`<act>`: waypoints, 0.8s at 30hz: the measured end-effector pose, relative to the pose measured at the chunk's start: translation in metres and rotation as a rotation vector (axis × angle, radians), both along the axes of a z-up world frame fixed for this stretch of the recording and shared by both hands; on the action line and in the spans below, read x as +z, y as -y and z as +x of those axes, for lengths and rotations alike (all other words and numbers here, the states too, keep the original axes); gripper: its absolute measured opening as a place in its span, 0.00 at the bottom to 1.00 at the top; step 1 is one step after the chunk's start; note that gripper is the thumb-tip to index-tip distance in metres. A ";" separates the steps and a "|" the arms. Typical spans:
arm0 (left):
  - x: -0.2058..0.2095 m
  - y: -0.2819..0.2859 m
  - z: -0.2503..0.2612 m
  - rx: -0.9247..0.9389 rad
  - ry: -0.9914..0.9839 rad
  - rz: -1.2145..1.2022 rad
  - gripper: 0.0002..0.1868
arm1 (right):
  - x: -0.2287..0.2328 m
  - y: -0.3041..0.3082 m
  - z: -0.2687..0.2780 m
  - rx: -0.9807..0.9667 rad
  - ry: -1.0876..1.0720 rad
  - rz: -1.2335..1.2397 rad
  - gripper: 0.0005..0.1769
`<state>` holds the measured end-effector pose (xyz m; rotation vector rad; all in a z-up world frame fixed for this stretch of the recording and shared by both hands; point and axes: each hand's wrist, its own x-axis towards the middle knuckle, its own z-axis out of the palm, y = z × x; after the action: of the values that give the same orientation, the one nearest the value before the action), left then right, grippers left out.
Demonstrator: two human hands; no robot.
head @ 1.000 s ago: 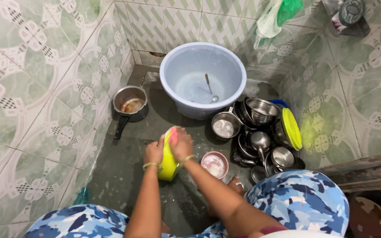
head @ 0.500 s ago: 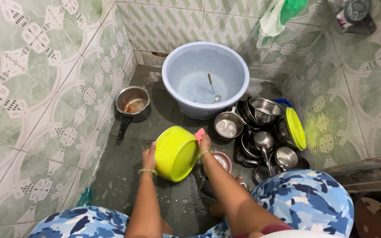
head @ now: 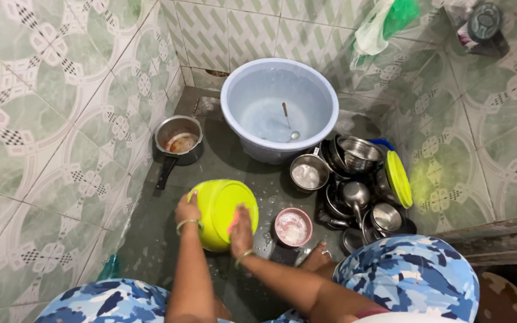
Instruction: The person washes several bowls, plates, and a pot by hand using a sponge and water from a large blue bucket while sitting on the floor.
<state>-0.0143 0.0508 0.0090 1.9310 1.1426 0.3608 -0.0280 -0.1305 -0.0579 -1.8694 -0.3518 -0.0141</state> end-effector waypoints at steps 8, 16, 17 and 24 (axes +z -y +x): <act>0.049 0.040 0.011 -0.209 -0.123 0.055 0.26 | 0.026 0.001 0.083 -0.041 0.054 -0.042 0.35; 0.037 0.018 0.007 -0.120 -0.032 0.023 0.26 | -0.004 -0.005 -0.023 -0.218 0.004 -0.171 0.38; 0.039 0.018 0.008 -0.128 -0.087 0.027 0.26 | 0.006 -0.008 -0.026 -0.082 0.058 -0.120 0.38; 0.056 0.046 0.022 -0.261 -0.116 0.101 0.25 | 0.017 0.007 0.094 -0.214 0.019 0.069 0.40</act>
<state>0.0077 0.0045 0.0650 2.1826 0.9432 0.1693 0.0664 -0.1378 -0.0412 -1.8319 -0.1603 -0.1871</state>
